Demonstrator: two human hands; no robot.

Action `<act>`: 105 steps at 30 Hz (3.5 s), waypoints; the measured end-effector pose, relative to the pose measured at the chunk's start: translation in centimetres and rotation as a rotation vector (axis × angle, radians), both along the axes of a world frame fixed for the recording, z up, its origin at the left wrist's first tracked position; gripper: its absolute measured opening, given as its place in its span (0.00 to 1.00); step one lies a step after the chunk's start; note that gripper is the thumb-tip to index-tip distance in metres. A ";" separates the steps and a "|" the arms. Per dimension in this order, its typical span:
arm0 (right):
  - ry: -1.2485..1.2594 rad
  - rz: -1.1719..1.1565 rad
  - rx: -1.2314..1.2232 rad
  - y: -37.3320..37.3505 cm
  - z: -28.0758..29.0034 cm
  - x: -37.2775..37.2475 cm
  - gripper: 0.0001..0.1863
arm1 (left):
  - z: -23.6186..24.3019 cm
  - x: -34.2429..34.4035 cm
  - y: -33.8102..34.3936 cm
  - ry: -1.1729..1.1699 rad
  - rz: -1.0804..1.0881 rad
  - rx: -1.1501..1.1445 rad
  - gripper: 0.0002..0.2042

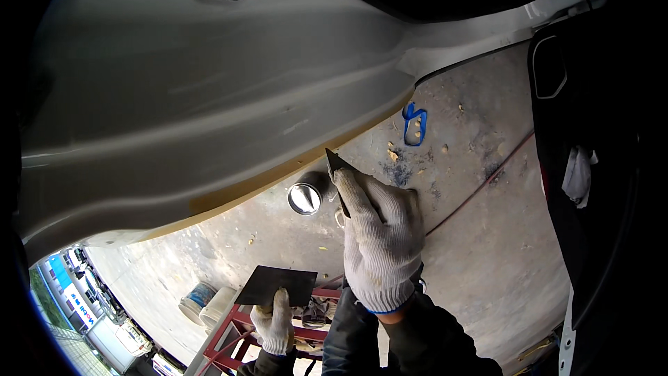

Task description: The person sits on the floor and sands the rear quarter panel of a white car using a sanding block and sandpaper. They repeatedly apply filler from a tube onto the sanding block and continue sanding the same area.

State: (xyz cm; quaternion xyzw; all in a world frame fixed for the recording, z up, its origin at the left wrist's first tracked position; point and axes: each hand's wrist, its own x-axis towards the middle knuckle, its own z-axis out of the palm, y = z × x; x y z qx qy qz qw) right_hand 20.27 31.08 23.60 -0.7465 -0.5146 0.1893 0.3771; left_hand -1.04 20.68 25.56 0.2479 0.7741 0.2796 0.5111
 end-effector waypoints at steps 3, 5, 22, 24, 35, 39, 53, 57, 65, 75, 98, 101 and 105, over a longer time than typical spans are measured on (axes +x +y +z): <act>-0.027 0.001 -0.011 0.4 0.0 -0.3 0.24 | -0.1 0.4 0.4 0.011 0.022 -0.006 0.08; -0.032 -0.010 -0.029 0.7 0.3 -0.8 0.24 | -0.4 0.7 0.3 0.020 0.029 0.031 0.08; 0.041 0.013 -0.082 0.8 1.0 -2.0 0.23 | -0.6 0.1 0.3 -0.044 0.041 -0.054 0.08; -0.051 0.170 -0.091 1.2 2.7 -1.6 0.25 | -0.8 0.3 0.2 -0.038 0.053 -0.011 0.09; -0.206 0.191 0.159 0.2 -3.3 1.6 0.21 | -1.3 0.0 0.3 -0.023 0.069 -0.028 0.08; -0.239 0.212 0.162 0.6 -4.5 1.7 0.22 | -0.9 -0.1 0.4 -0.068 0.061 -0.031 0.08; -0.150 0.224 0.208 0.9 -5.0 2.0 0.16 | -1.5 -0.2 0.1 -0.074 0.055 -0.019 0.09; -0.138 0.195 0.187 0.8 -3.4 2.8 0.16 | -0.6 0.6 1.1 -0.083 0.088 -0.059 0.08; -0.143 0.246 0.140 1.1 -3.8 1.6 0.19 | -1.4 -0.1 0.3 -0.054 0.055 -0.026 0.07; -0.127 0.262 0.208 0.9 -3.8 0.0 0.19 | -1.0 -0.2 0.3 -0.043 0.047 -0.041 0.09; -0.119 0.051 -0.012 0.1 -1.9 1.1 0.22 | -1.4 -0.5 0.3 -0.029 0.112 -0.075 0.09; -0.130 0.071 0.000 0.6 -1.3 0.3 0.21 | -1.3 -0.7 0.4 -0.015 0.084 -0.090 0.09; -0.023 0.100 -0.052 1.0 0.8 -1.2 0.21 | -1.4 -0.9 0.5 -0.008 0.077 -0.100 0.08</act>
